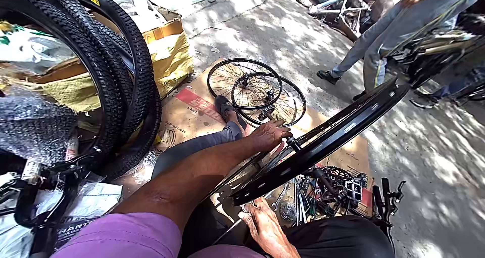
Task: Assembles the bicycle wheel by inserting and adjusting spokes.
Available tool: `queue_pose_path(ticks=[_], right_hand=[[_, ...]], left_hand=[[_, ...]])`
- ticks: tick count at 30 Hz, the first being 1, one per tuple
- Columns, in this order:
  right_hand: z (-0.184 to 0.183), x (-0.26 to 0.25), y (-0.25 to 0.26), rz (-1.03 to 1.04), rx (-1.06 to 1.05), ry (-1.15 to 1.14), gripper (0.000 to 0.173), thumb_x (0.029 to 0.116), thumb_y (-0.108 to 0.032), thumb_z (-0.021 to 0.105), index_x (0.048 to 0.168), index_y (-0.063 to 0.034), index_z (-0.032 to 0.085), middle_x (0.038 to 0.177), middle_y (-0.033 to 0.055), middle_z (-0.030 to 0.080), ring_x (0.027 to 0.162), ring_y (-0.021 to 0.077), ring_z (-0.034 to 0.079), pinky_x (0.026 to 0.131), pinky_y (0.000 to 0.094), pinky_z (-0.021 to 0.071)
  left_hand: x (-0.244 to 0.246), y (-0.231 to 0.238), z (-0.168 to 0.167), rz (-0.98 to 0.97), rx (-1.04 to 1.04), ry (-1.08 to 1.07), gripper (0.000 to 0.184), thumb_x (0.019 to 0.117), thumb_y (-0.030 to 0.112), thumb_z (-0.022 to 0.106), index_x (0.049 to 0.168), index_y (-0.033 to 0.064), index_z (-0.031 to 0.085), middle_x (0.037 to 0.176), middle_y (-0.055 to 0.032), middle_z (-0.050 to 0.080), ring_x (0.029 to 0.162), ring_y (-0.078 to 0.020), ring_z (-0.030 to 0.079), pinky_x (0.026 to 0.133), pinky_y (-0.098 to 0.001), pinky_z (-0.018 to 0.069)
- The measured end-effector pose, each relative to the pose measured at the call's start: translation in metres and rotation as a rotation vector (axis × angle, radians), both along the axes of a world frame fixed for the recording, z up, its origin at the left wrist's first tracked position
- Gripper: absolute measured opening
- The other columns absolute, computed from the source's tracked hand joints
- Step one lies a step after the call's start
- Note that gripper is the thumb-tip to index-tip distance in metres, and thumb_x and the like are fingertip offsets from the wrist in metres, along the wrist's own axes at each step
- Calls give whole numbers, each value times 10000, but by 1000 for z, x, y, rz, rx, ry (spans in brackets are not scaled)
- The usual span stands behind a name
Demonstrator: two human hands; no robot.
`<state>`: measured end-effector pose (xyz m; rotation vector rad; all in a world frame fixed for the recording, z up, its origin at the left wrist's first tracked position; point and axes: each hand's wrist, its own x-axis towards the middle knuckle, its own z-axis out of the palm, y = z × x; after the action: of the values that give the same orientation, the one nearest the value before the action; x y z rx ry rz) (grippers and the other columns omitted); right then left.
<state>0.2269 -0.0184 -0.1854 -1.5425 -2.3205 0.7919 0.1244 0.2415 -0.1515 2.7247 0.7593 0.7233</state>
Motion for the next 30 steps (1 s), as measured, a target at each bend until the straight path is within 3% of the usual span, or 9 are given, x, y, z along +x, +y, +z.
queue_pose_path(ticks=[2,5,8,11,14,20,30], right_hand=[[-8,-5,-3,2,19,-3,386,1021,-444,543,1005,-128,763,1019,115,637,1022,251,630,840,389,555],[-19,-7,-4,65,34,-30,399,1032,-442,501,1022,-139,760,1035,116,632,1037,265,620,842,391,550],[-23,-8,-4,87,39,-31,397,1033,-425,495,1048,-138,769,1056,122,646,1050,270,623,865,392,548],[-26,-11,-4,102,106,-38,381,1025,-414,503,1062,-153,778,1014,122,658,1008,277,641,835,391,559],[-29,-12,-4,111,130,-47,370,1024,-411,507,1077,-164,777,1008,114,664,1008,278,643,848,389,557],[-27,-13,-2,121,90,-49,380,1027,-418,500,1083,-159,773,1035,124,675,1031,293,645,871,419,553],[-28,-12,-2,129,91,-23,380,1033,-417,497,1066,-154,770,1039,118,673,1041,281,638,882,408,543]], left_hand=[[-7,-8,-1,-16,-109,2,421,1031,95,520,1446,117,586,1541,-82,525,1520,-315,338,1227,-447,305],[-23,-28,-5,15,-261,18,543,1002,95,595,1532,144,489,1650,-65,369,1567,-285,224,1241,-431,293],[-53,-58,-20,108,-406,-29,468,1024,149,597,1489,168,544,1584,-53,474,1511,-289,365,1205,-486,360],[-93,-83,-43,171,-590,-21,379,1046,220,564,1412,128,607,1446,-99,598,1407,-298,496,1157,-530,400],[-127,-111,-56,286,-743,23,337,1044,258,573,1355,158,654,1328,-99,667,1256,-257,618,1092,-509,463],[-163,-154,-51,351,-836,33,322,1052,282,542,1338,214,675,1297,-30,688,1204,-208,640,1070,-496,478],[-162,-169,-41,400,-780,-54,302,1053,301,532,1308,252,688,1216,9,714,1050,-165,680,982,-472,524]])
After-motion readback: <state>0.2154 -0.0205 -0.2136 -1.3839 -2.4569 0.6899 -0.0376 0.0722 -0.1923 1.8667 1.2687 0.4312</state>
